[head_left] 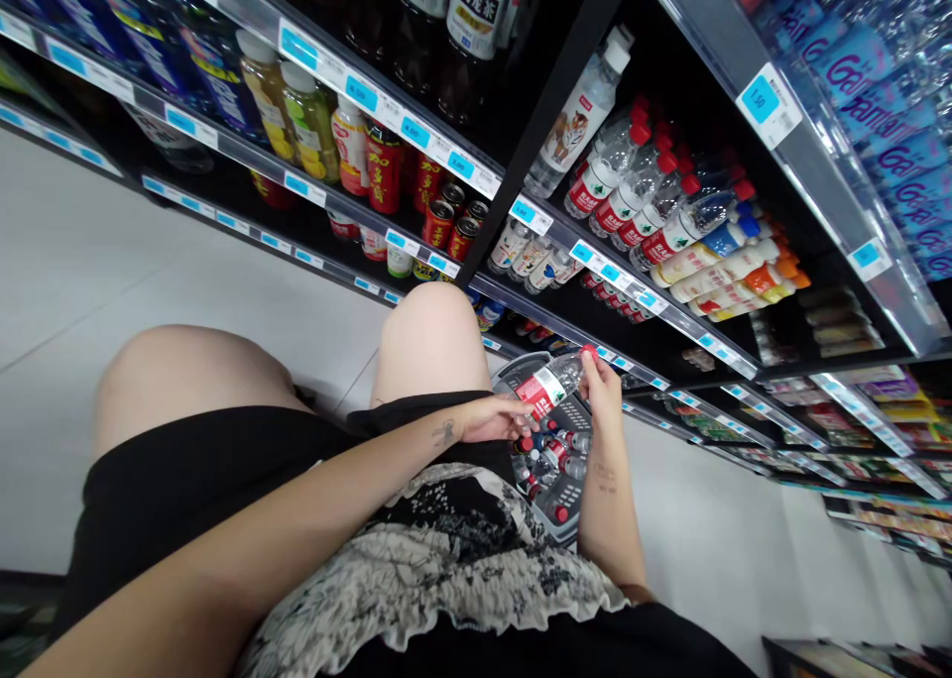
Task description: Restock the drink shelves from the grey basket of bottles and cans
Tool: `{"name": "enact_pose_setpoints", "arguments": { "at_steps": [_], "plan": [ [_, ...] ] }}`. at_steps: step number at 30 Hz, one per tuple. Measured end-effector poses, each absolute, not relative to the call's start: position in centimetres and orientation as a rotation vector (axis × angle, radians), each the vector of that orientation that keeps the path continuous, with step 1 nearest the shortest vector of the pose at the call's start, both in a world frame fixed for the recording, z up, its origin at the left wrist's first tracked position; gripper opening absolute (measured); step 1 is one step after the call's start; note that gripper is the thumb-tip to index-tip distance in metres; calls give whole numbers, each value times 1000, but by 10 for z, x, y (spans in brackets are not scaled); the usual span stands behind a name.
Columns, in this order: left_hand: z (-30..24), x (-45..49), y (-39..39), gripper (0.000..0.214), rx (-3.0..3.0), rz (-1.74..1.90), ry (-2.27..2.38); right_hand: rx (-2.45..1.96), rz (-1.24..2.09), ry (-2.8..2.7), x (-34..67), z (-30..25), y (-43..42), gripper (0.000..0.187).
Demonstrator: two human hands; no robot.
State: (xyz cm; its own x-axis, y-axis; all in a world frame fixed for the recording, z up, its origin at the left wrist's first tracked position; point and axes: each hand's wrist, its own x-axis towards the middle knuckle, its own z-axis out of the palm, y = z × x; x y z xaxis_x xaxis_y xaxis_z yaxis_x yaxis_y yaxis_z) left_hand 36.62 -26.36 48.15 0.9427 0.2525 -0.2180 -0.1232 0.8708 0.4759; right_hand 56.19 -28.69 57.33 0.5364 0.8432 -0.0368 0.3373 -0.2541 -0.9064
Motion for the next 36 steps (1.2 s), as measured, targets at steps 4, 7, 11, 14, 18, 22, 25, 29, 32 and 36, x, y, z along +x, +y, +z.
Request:
{"name": "enact_pose_setpoints", "arguments": {
  "at_steps": [4,7,11,14,18,22,25,29,32,36],
  "plan": [
    [486,370,-267,44,528,182,302,-1838,759,-795,573,563,-292,60],
    [485,373,-270,62,475,227,377,-1912,641,-776,588,549,-298,59],
    [478,377,-272,66,346,263,576,-2071,213,-969,609,533,-294,54],
    [474,378,-271,69,303,260,566,-2248,-68,-1162,629,526,-274,48],
    [473,376,-267,73,299,231,570,-2369,-290,-1130,671,523,-229,38],
    [475,375,-262,66,310,225,571,-2373,-285,-928,711,519,-181,35],
    [474,375,-259,62,291,237,560,-2410,-215,-874,730,514,-147,38],
    [469,378,-257,61,293,206,557,-2494,-264,-948,742,509,-108,38],
    [466,379,-257,64,297,183,562,-2559,-250,-1032,746,507,-91,37],
    [466,380,-256,64,317,174,515,-2697,-242,-1078,749,505,-81,37]
  ]
}}
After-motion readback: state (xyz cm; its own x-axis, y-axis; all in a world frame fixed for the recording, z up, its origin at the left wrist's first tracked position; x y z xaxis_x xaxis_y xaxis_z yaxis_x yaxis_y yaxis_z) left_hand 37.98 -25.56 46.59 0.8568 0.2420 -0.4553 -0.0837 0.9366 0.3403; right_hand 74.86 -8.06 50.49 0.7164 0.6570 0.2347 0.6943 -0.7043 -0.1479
